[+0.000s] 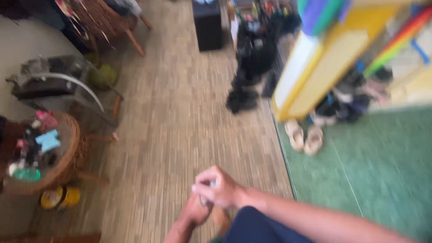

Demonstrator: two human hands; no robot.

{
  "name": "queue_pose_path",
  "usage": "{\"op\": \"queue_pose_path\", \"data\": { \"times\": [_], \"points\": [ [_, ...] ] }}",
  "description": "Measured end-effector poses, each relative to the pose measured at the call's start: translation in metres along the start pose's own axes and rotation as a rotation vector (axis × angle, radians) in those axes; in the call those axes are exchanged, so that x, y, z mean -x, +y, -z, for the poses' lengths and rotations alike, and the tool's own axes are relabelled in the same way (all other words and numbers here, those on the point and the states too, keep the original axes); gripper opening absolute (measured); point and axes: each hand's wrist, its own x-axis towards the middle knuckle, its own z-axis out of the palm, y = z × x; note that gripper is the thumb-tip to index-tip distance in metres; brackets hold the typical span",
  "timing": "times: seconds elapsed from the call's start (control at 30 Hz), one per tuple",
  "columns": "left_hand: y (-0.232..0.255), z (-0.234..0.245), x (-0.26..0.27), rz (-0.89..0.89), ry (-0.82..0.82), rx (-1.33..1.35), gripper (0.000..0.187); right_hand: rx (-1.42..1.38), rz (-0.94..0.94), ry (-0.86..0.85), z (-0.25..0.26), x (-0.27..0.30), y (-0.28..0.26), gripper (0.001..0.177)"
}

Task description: Repairing or assembling a handheld brush by attaching a handle to the brush head.

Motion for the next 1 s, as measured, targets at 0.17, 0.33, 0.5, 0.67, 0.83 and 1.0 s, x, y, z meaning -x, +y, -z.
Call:
{"op": "queue_pose_path", "data": {
  "times": [0.17,0.33,0.5,0.67,0.83,1.0],
  "points": [
    [-0.015,0.089,-0.083,-0.029,0.003,-0.009,0.042,-0.137,-0.109,0.003,0.034,-0.126,-0.011,0.031],
    [-0.028,0.168,-0.17,-0.006,0.032,0.04,0.042,-0.163,-0.089,-0.038,0.077,-0.239,-0.015,0.031],
    [-0.064,0.221,-0.257,0.147,-0.062,-0.073,0.029,-0.268,-0.168,-0.1,0.122,-0.351,-0.001,0.03],
    [-0.095,0.278,-0.371,0.12,0.073,0.022,0.034,-0.184,-0.177,-0.17,0.186,-0.487,-0.009,0.029],
    [-0.071,0.347,-0.484,0.134,0.134,0.115,0.041,-0.169,-0.177,-0.207,0.258,-0.603,-0.04,0.028],
    [-0.072,0.412,-0.6,-0.063,0.151,0.172,0.052,-0.118,-0.142,-0.267,0.314,-0.711,-0.089,0.031]
  ]
}}
